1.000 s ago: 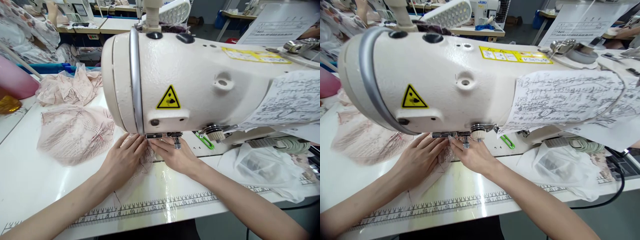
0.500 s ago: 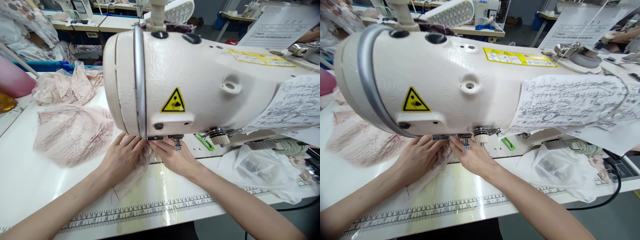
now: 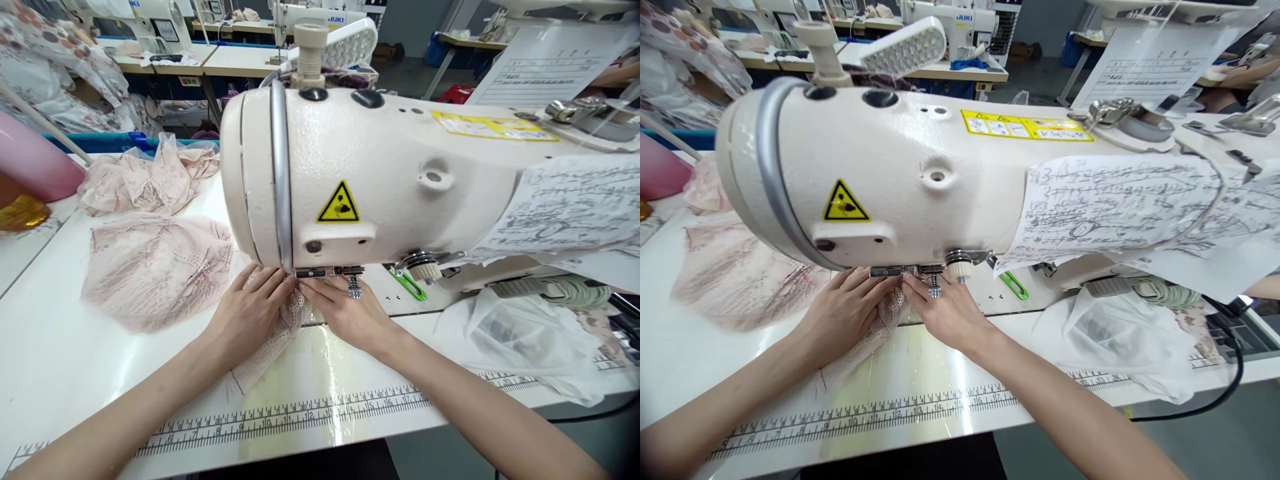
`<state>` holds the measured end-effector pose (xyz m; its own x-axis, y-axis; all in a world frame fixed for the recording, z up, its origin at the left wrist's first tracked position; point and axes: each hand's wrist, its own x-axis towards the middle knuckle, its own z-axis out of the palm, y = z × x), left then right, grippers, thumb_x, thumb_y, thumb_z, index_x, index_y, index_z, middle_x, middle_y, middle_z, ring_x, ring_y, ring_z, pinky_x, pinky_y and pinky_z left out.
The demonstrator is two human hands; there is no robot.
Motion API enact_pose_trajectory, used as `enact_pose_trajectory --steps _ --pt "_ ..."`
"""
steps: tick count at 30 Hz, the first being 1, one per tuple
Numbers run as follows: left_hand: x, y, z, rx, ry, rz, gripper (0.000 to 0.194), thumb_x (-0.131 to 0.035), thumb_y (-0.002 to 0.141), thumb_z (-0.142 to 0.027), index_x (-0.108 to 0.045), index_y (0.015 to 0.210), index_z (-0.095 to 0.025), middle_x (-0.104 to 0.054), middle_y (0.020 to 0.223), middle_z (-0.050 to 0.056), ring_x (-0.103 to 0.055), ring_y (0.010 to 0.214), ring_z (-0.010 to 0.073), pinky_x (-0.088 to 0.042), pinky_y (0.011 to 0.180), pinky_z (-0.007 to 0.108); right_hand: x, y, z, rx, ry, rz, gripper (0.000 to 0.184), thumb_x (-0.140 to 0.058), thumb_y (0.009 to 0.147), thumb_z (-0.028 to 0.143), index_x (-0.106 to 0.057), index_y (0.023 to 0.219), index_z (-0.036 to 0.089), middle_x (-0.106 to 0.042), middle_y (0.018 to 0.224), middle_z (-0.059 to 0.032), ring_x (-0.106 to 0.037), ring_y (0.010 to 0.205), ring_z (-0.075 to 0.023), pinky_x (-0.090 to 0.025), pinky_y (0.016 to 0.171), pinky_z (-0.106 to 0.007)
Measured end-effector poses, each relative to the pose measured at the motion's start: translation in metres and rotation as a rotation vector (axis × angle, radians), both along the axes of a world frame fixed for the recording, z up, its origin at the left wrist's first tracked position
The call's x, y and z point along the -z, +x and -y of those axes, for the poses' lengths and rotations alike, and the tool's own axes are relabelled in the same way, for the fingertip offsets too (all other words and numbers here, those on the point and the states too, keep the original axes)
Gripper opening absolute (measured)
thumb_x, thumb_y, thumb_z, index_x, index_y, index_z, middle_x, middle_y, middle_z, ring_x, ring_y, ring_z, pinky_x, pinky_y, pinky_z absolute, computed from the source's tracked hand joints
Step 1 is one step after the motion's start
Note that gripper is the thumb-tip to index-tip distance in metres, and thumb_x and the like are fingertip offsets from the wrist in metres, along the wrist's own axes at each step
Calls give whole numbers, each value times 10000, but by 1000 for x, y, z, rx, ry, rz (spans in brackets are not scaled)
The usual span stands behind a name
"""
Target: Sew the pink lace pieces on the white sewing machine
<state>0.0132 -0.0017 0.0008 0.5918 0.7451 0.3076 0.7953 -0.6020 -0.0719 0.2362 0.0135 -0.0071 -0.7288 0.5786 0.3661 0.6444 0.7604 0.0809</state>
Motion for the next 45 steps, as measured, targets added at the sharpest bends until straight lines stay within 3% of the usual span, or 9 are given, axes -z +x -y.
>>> enact_pose_trajectory --steps 13,19,23,26,29,31,35,39,45 --pt "1 -2 1 16 4 -14 429 -457 921 -156 -563 1335 -119 -627 1316 125 -577 1218 284 -381 1099 503 -1 -1 -1 1 6 -18 449 -462 853 8 -636 1236 165 -647 1304 -43 -661 1017 -227 -507 886 -402" --pt "-27 -6 9 78 58 -6 375 -470 936 -133 -604 1284 -182 -652 1291 74 -617 1154 250 -462 972 440 0 -2 -4 -99 -9 -131 315 -449 926 57 -655 1137 167 -691 1217 -64 -614 1103 -194 -509 776 -333" --pt "-49 -25 31 240 51 -31 353 -525 947 -417 -667 1159 -174 -712 1165 77 -664 964 250 -495 761 398 -3 -2 -6 -136 -136 -155 321 -441 920 44 -632 1151 161 -673 1196 -96 -607 1101 -201 -509 781 -344" --pt "-43 -48 56 316 47 -85 523 -525 894 -597 -664 1155 -166 -685 1224 98 -649 949 269 -490 715 398 -10 1 -7 -147 -269 -150 337 -434 909 38 -630 1146 175 -632 1247 -104 -621 1066 -204 -501 868 -392" --pt "-26 -63 79 228 113 -98 248 -587 920 -280 -658 1143 -196 -682 1240 48 -648 970 225 -501 719 346 -20 3 -9 -154 -394 -145 376 -437 889 28 -620 1165 206 -616 1253 -79 -633 1016 -191 -492 894 -400" --pt "-22 -64 85 146 111 -40 257 -534 916 -118 -646 1133 -200 -682 1238 38 -651 996 206 -514 712 307 -27 2 -9 -159 -448 -125 376 -454 873 34 -618 1165 207 -605 1254 -77 -636 984 -191 -497 859 -396" --pt "-42 -52 73 -18 -51 146 235 -396 990 -186 -588 1122 -150 -673 1216 98 -686 887 162 -510 598 241 -35 -6 -12 -165 -514 -121 279 -507 858 63 -662 1052 190 -644 1136 -59 -626 986 -194 -497 763 -343" --pt "-64 -36 41 42 -90 109 222 -399 1001 -297 -567 1010 -152 -686 832 46 -616 614 158 -434 498 270 -25 -11 -13 -195 -464 -217 175 -533 906 120 -692 930 188 -693 988 -40 -610 1048 -196 -477 818 -338" --pt "-44 -9 6 227 49 -69 239 -423 884 -15 -608 878 -166 -578 658 -11 -528 582 155 -380 594 298 -6 -5 -7 -206 -308 -309 245 -442 971 152 -678 909 181 -703 969 -54 -617 995 -189 -432 809 -343"
